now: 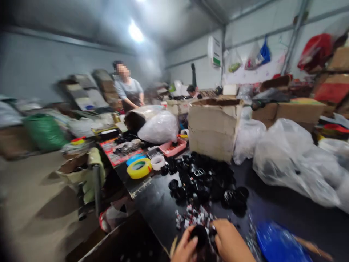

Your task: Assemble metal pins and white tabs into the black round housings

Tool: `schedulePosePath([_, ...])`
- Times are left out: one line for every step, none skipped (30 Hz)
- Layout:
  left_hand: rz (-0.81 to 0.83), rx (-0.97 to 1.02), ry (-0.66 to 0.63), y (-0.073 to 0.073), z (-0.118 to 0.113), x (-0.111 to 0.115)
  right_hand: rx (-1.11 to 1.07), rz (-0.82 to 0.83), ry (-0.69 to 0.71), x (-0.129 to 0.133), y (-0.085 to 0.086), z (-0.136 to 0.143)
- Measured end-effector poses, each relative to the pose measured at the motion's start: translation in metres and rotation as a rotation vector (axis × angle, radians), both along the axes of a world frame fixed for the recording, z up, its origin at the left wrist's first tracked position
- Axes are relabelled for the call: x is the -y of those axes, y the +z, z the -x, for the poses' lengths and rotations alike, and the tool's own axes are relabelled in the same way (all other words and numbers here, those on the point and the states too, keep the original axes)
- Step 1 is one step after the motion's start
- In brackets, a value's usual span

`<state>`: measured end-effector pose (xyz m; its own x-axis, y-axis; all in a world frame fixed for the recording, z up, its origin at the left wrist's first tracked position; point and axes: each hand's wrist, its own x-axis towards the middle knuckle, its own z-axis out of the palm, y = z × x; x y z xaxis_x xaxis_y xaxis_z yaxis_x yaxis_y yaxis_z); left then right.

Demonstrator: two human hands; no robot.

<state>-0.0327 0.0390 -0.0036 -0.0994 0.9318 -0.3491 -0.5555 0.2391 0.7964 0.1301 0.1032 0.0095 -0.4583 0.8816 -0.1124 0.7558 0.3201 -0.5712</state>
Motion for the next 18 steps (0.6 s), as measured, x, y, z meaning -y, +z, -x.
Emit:
schedulePosePath([0.015,0.031,-0.005,0.001,-0.001,0.004,-0.060,-0.012,0.000,0.010,0.008,-0.004])
schedulePosePath([0.004,0.045,0.015,0.002,-0.003,0.008,-0.130,-0.023,-0.033,0.020,0.015,-0.009])
schedulePosePath([0.025,0.069,0.015,0.003,-0.005,0.013,-0.198,-0.026,-0.103,0.030,0.022,-0.013])
schedulePosePath([0.062,0.103,-0.003,0.003,-0.007,0.017,-0.260,-0.021,-0.193,0.040,0.028,-0.016])
schedulePosePath([0.099,0.141,-0.023,0.002,-0.009,0.021,-0.313,0.009,-0.241,0.048,0.031,-0.018])
schedulePosePath([0.137,0.177,-0.046,0.001,-0.012,0.024,-0.351,0.060,-0.269,0.056,0.033,-0.019])
schedulePosePath([0.169,0.204,-0.070,-0.001,-0.015,0.027,-0.378,0.112,-0.299,0.064,0.033,-0.019])
schedulePosePath([0.190,0.223,-0.089,-0.002,-0.019,0.030,-0.391,0.150,-0.316,0.070,0.032,-0.019])
schedulePosePath([0.207,0.238,-0.104,-0.003,-0.022,0.033,-0.400,0.174,-0.335,0.076,0.030,-0.019])
schedulePosePath([0.218,0.248,-0.116,-0.003,-0.025,0.036,-0.401,0.185,-0.352,0.081,0.028,-0.019])
schedulePosePath([0.225,0.256,-0.126,-0.004,-0.027,0.038,-0.396,0.187,-0.366,0.084,0.026,-0.019])
schedulePosePath([0.232,0.263,-0.134,-0.004,-0.028,0.040,-0.389,0.185,-0.378,0.086,0.025,-0.019])
schedulePosePath([0.235,0.266,-0.142,-0.004,-0.029,0.040,-0.381,0.184,-0.385,0.087,0.024,-0.019])
schedulePosePath([0.236,0.265,-0.149,-0.004,-0.028,0.041,-0.373,0.183,-0.387,0.087,0.023,-0.019])
schedulePosePath([0.234,0.258,-0.154,-0.005,-0.027,0.040,-0.369,0.183,-0.383,0.086,0.022,-0.018])
schedulePosePath([0.231,0.243,-0.158,-0.005,-0.024,0.040,-0.369,0.185,-0.375,0.085,0.021,-0.016])
schedulePosePath([0.226,0.223,-0.156,-0.005,-0.021,0.039,-0.370,0.190,-0.361,0.084,0.021,-0.015])
schedulePosePath([0.221,0.201,-0.149,-0.006,-0.019,0.038,-0.371,0.196,-0.342,0.083,0.021,-0.014])
